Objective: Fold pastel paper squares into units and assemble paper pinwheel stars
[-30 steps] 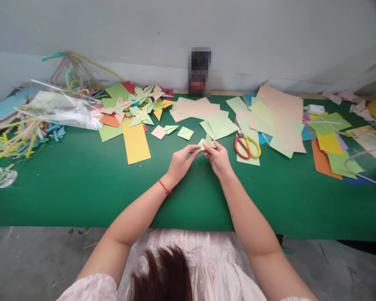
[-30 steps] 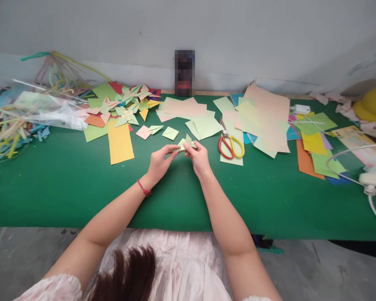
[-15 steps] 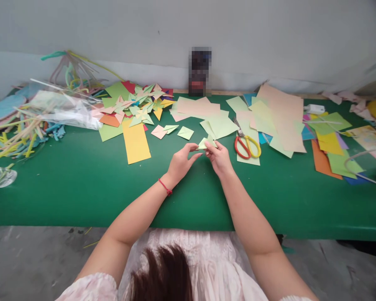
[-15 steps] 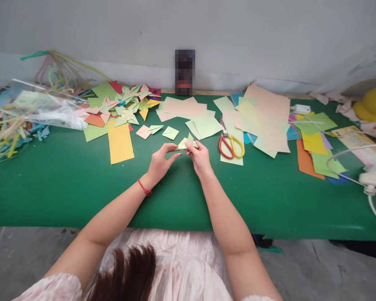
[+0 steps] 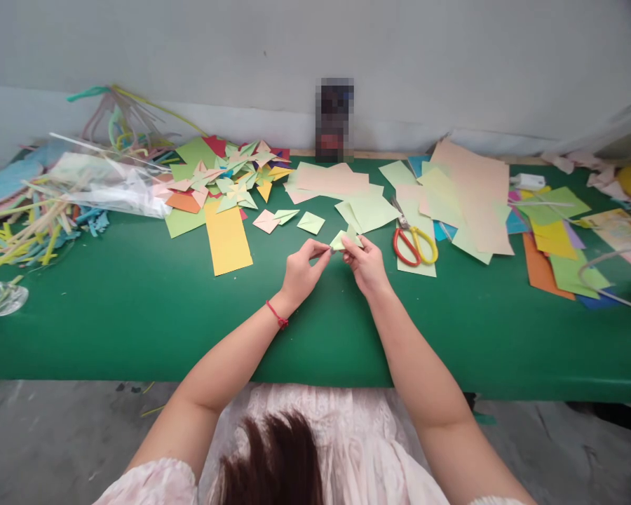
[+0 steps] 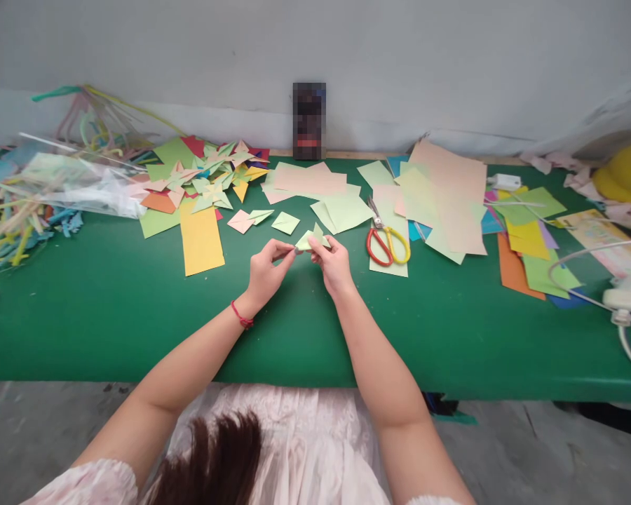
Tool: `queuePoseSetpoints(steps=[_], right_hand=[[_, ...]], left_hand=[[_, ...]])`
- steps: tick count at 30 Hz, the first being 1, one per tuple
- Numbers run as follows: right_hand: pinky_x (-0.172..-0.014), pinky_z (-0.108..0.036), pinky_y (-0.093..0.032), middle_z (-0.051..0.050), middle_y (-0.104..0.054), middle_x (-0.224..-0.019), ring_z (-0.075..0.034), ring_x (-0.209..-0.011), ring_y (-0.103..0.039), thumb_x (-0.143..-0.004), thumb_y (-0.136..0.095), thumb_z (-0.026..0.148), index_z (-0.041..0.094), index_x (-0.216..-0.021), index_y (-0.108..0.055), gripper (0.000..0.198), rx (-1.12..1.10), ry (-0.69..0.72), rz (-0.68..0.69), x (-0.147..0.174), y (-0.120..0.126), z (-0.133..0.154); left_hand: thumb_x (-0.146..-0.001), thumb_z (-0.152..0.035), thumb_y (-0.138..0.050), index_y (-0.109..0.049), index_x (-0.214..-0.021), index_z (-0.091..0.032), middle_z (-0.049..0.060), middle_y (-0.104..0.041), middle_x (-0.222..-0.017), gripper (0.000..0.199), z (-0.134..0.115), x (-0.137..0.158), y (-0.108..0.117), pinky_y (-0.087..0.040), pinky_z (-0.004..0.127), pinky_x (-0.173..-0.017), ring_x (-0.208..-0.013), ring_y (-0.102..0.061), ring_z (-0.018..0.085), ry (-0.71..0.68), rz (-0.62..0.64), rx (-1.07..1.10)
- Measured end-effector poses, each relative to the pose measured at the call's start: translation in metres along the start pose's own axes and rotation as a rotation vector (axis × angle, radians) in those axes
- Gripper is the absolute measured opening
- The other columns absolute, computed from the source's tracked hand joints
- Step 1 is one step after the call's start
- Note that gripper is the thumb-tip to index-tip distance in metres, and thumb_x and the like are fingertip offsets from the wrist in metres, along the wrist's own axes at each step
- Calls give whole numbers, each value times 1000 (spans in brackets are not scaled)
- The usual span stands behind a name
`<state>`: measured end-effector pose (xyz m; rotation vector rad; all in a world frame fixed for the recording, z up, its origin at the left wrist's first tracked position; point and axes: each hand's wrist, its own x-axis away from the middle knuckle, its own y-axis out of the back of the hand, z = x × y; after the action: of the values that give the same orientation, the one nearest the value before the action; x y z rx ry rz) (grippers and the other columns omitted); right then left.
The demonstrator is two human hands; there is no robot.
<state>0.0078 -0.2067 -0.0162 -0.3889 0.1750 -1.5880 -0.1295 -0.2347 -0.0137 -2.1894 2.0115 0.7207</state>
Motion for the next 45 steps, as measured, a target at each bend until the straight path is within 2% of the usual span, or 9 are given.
queuePoseSetpoints(steps=[4, 8, 11, 16, 24, 39, 45], right_hand=[[-49, -20, -36, 3, -56, -62, -6, -50, -43, -65, -71, 36, 17, -72, -57, 24, 91, 104, -53, 0, 0, 0], [-50, -21, -38, 4, -53, -60, -7, -50, -44, -66, -68, 41, 18, -70, -56, 26, 221, 185, -79, 2, 0, 3], [-52, -22, -39, 5, -52, -58, -8, -52, -45, -67, -67, 43, 19, -68, -55, 27, 286, 213, -58, 3, -1, 5], [-53, -23, -40, 4, -53, -60, -9, -52, -47, -67, -66, 44, 19, -66, -54, 27, 348, 223, -45, 5, -4, 8], [-52, -23, -40, 4, -53, -59, -9, -52, -46, -67, -67, 43, 20, -64, -53, 27, 362, 228, -31, 7, -4, 11], [-51, -23, -38, 5, -52, -56, -9, -51, -45, -68, -65, 45, 21, -66, -52, 28, 400, 247, -42, 8, -5, 7], [-51, -23, -37, 5, -52, -56, -10, -51, -45, -70, -62, 47, 21, -66, -52, 29, 414, 254, -71, 9, -8, 4]], left_hand=[[-83, -28, -55, -52, -92, -18, 4, -68, -84, 14, 0, -1, -2, -53, 26, -73, -82, -67, 16, 94, 22, 119], [-79, -30, -59, -48, -106, -19, 5, -68, -88, 30, 3, -4, -4, -53, 30, -78, -84, -66, 16, 188, 119, 256], [-76, -32, -62, -52, -99, -17, 6, -68, -88, 29, 6, -5, -4, -53, 32, -78, -82, -67, 18, 231, 164, 318], [-79, -36, -58, -55, -92, -16, 5, -69, -78, 24, 10, -6, -3, -54, 32, -75, -74, -68, 17, 276, 163, 360], [-82, -39, -53, -56, -83, -15, 5, -69, -74, 24, 6, -5, -5, -56, 33, -73, -70, -67, 16, 339, 206, 407], [-87, -34, -45, -53, -72, -17, 1, -67, -63, 24, 1, -4, -8, -56, 31, -63, -59, -66, 15, 388, 161, 341], [-87, -42, -43, -51, -71, -18, 0, -65, -57, 29, 3, -1, -12, -56, 29, -58, -53, -65, 14, 403, 129, 345]])
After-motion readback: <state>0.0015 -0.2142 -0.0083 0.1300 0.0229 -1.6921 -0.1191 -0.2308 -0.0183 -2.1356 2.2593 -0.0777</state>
